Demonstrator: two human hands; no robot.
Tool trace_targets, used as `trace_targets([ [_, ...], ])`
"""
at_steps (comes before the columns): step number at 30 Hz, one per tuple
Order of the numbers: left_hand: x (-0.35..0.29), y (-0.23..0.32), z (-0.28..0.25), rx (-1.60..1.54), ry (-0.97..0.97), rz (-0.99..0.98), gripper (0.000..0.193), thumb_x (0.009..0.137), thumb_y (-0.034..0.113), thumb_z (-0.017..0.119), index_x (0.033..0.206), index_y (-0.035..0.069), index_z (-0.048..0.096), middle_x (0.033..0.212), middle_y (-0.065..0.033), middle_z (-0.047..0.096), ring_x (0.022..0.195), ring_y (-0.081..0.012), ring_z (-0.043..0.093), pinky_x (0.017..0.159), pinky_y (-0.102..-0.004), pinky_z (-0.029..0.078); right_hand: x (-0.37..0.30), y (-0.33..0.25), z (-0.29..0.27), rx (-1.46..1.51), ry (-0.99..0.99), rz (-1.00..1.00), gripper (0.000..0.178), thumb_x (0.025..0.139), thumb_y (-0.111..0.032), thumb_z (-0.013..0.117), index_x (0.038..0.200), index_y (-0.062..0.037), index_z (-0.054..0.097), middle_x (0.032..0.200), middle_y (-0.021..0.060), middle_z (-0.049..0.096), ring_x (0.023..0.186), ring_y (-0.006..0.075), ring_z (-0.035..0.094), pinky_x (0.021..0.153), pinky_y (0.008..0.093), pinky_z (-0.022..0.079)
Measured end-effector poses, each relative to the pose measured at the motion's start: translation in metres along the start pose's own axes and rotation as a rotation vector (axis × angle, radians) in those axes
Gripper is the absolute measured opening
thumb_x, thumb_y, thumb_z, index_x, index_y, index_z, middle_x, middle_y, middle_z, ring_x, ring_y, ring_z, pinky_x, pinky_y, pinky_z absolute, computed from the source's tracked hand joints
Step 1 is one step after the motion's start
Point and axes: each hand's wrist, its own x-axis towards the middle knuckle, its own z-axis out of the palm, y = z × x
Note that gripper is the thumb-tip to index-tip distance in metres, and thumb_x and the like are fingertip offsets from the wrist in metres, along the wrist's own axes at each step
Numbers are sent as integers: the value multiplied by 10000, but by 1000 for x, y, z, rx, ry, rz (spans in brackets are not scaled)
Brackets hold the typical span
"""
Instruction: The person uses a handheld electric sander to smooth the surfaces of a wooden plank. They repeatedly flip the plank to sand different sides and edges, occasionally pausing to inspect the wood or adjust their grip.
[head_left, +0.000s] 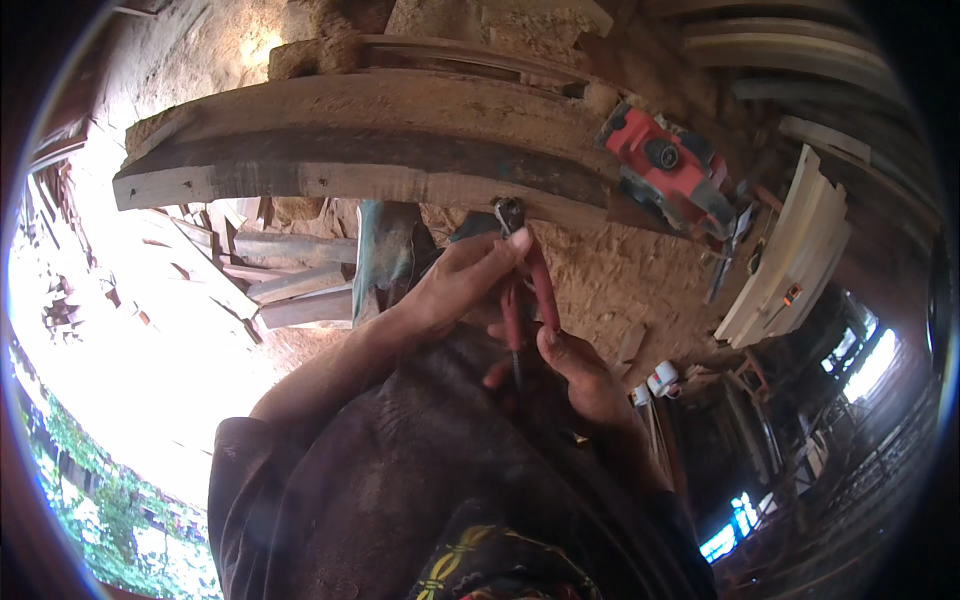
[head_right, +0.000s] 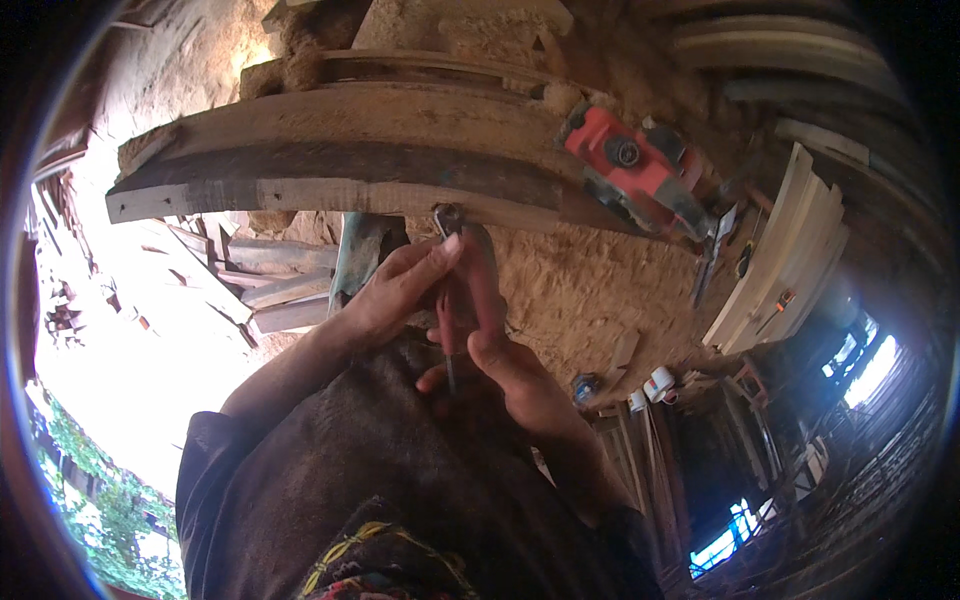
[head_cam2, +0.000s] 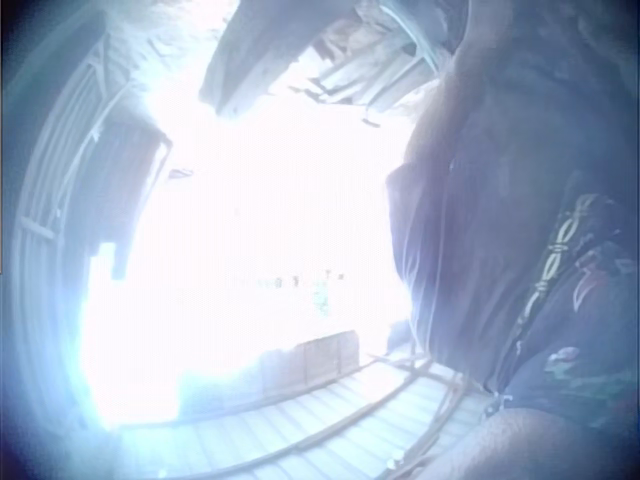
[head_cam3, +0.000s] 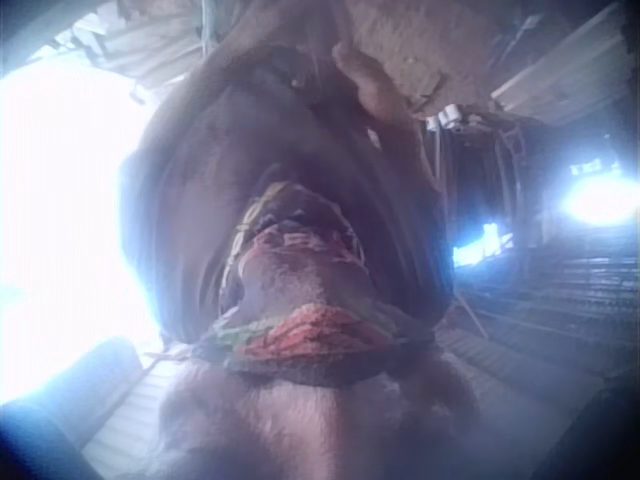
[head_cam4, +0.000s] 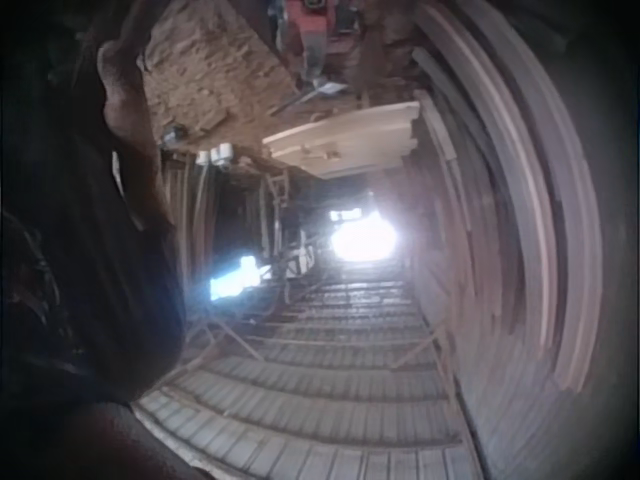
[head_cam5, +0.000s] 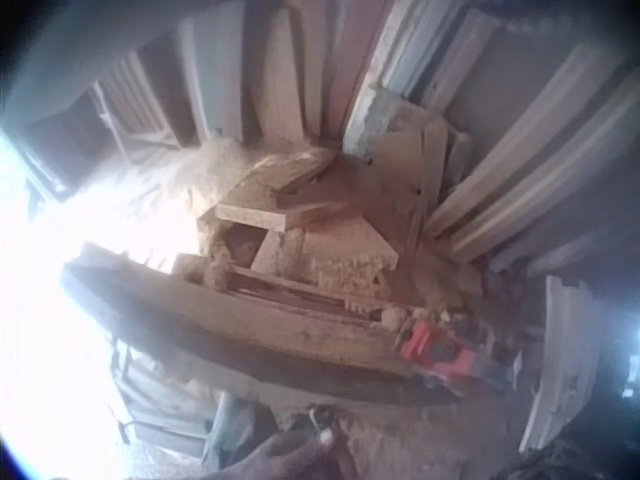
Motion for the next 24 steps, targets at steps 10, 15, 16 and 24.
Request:
trace_targets([
  [10,-1,31,13,-128,51,-145,532,1161,472,462,1057,-8,666,873,-121,758,540,-155,668,420,-257,517,12,13,1,112,-48,-107,892,1095,-687,401,1662,-11,275,1375,253,688,1254,327,710,841,377,641],
  [15,4,34,13,-140,72,-177,505,1149,474,508,1044,11,681,873,-105,754,552,-127,662,374,-243,473,9,10,3,279,-124,9,916,1061,-769,373,1628,-50,340,1363,232,691,1284,339,694,917,435,622],
  [16,5,29,13,-148,81,-181,508,1146,478,514,1042,10,681,872,-108,754,549,-129,663,361,-248,464,8,7,7,334,-136,31,921,1053,-786,369,1613,-55,363,1347,225,696,1281,342,694,938,451,614],
  [24,3,46,20,-369,102,-360,557,1134,522,473,1045,-1,645,929,-140,757,642,-248,726,546,-350,584,14,3,27,459,5,163,787,1074,-779,340,1334,-83,600,878,32,503,710,190,509,677,374,452],
])
